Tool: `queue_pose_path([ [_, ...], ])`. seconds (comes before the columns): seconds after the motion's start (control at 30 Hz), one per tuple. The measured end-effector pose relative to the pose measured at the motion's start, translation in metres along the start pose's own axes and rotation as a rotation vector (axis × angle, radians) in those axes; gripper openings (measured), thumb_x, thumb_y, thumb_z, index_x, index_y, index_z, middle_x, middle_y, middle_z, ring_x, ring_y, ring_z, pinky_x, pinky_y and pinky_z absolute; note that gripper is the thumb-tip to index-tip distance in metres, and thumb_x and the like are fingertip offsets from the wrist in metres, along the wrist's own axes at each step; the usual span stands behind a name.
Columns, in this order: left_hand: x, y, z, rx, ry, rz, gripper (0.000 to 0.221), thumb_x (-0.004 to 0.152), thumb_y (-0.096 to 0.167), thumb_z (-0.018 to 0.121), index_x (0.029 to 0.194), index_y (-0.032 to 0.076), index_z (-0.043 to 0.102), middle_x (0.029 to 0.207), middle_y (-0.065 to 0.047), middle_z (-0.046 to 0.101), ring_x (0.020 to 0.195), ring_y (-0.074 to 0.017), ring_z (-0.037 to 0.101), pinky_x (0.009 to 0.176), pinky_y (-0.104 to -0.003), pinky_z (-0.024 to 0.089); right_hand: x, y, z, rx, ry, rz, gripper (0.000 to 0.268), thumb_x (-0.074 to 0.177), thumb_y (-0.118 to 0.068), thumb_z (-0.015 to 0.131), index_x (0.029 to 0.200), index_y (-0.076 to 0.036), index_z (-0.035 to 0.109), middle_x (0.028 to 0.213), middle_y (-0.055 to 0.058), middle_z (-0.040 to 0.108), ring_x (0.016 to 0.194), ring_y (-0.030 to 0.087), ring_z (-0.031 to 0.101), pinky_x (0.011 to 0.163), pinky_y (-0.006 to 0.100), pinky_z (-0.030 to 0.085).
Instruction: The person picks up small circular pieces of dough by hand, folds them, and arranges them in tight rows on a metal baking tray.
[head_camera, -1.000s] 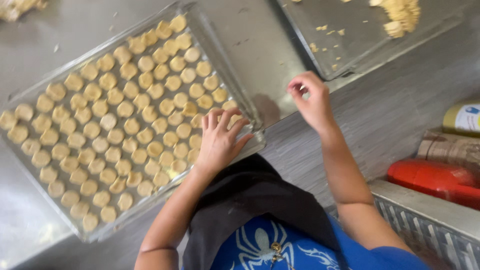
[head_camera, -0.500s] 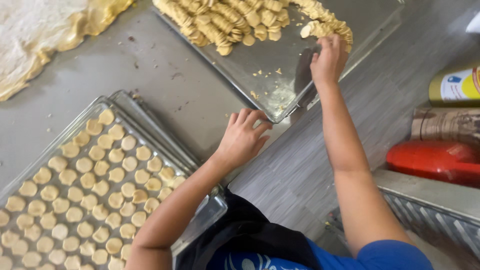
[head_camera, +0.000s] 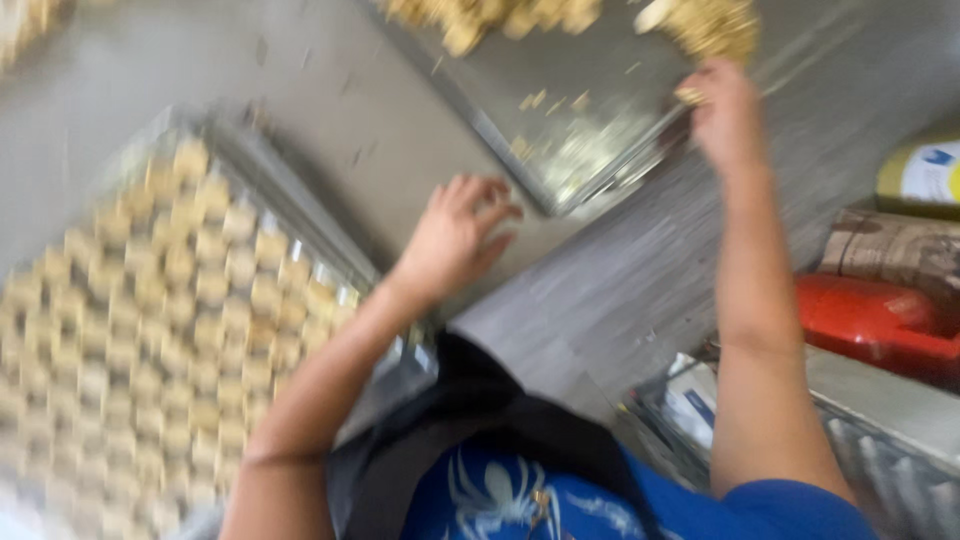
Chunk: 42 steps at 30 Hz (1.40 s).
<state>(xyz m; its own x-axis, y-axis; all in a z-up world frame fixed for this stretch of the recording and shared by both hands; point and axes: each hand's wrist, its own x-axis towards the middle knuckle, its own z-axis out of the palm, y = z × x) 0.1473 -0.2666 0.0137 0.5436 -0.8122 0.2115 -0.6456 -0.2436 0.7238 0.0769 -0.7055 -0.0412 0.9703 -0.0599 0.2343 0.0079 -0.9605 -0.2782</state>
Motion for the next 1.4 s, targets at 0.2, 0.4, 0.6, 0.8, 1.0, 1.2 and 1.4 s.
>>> queue_pose_path([
  [0.2,-0.108,0.01,-0.074,0.003,0.339,-0.26,0.025,0.091,0.011,0.078,0.114,0.011,0.069,0.128,-0.01,0.059,0.116,-0.0303,0.058,0.099,-0.044,0.048,-0.027,-0.169,0.009,1.437,-0.063,0.595,0.035,0.1,0.007,0.055,0.134,0.002,0.062,0.104,0.013,0.068,0.084,0.019,0.069,0.071,0.032,0.061],
  [0.4,-0.214,0.038,-0.082,-0.048,0.471,-0.522,0.026,0.089,0.012,0.08,0.114,0.012,0.071,0.125,-0.009,0.06,0.111,-0.0286,0.058,0.095,-0.043,0.049,-0.063,-0.385,0.028,1.263,-0.787,0.333,0.038,0.094,0.01,0.057,0.129,-0.004,0.064,0.114,0.002,0.062,0.083,0.015,0.067,0.07,0.027,0.06],
  [0.6,-0.258,0.042,-0.063,0.096,0.445,-0.454,0.031,0.08,0.021,0.086,0.107,0.016,0.072,0.124,-0.006,0.06,0.119,-0.0337,0.052,0.1,-0.047,0.045,-0.069,-0.44,0.025,0.75,-0.657,-0.203,0.026,0.088,0.006,0.072,0.113,0.0,0.069,0.113,0.007,0.066,0.093,0.019,0.07,0.078,0.032,0.059],
  [0.8,-0.253,0.026,-0.037,0.142,0.421,-0.342,0.034,0.078,0.026,0.086,0.109,0.016,0.073,0.128,-0.006,0.059,0.122,-0.032,0.051,0.097,-0.048,0.042,-0.073,-0.441,0.036,0.675,-0.541,-0.206,0.025,0.088,0.007,0.069,0.112,-0.001,0.068,0.118,0.011,0.063,0.095,0.022,0.068,0.075,0.034,0.059],
  [1.0,-0.249,0.022,-0.029,0.229,0.423,-0.322,0.034,0.074,0.026,0.085,0.103,0.016,0.072,0.13,-0.005,0.058,0.125,-0.0308,0.049,0.099,-0.05,0.041,-0.066,-0.41,0.029,1.46,-0.586,0.451,0.019,0.098,0.001,0.061,0.117,-0.003,0.062,0.111,0.012,0.064,0.085,0.016,0.063,0.068,0.031,0.054],
  [1.2,-0.257,0.029,-0.049,0.115,0.452,-0.32,0.039,0.079,0.029,0.087,0.111,0.016,0.069,0.13,-0.004,0.057,0.124,-0.031,0.048,0.099,-0.05,0.04,-0.047,-0.408,0.049,1.68,-0.637,0.572,0.023,0.095,-0.012,0.061,0.115,0.0,0.065,0.095,0.006,0.056,0.078,0.014,0.054,0.064,0.03,0.047],
  [1.4,-0.341,0.02,-0.087,0.293,0.718,-0.651,0.036,0.078,0.019,0.085,0.112,0.018,0.073,0.131,-0.006,0.061,0.125,-0.0331,0.051,0.101,-0.05,0.039,-0.008,-0.45,0.083,0.52,-0.342,-0.08,0.027,0.095,-0.007,0.067,0.121,-0.006,0.07,0.091,0.011,0.054,0.074,0.024,0.053,0.067,0.037,0.046],
])
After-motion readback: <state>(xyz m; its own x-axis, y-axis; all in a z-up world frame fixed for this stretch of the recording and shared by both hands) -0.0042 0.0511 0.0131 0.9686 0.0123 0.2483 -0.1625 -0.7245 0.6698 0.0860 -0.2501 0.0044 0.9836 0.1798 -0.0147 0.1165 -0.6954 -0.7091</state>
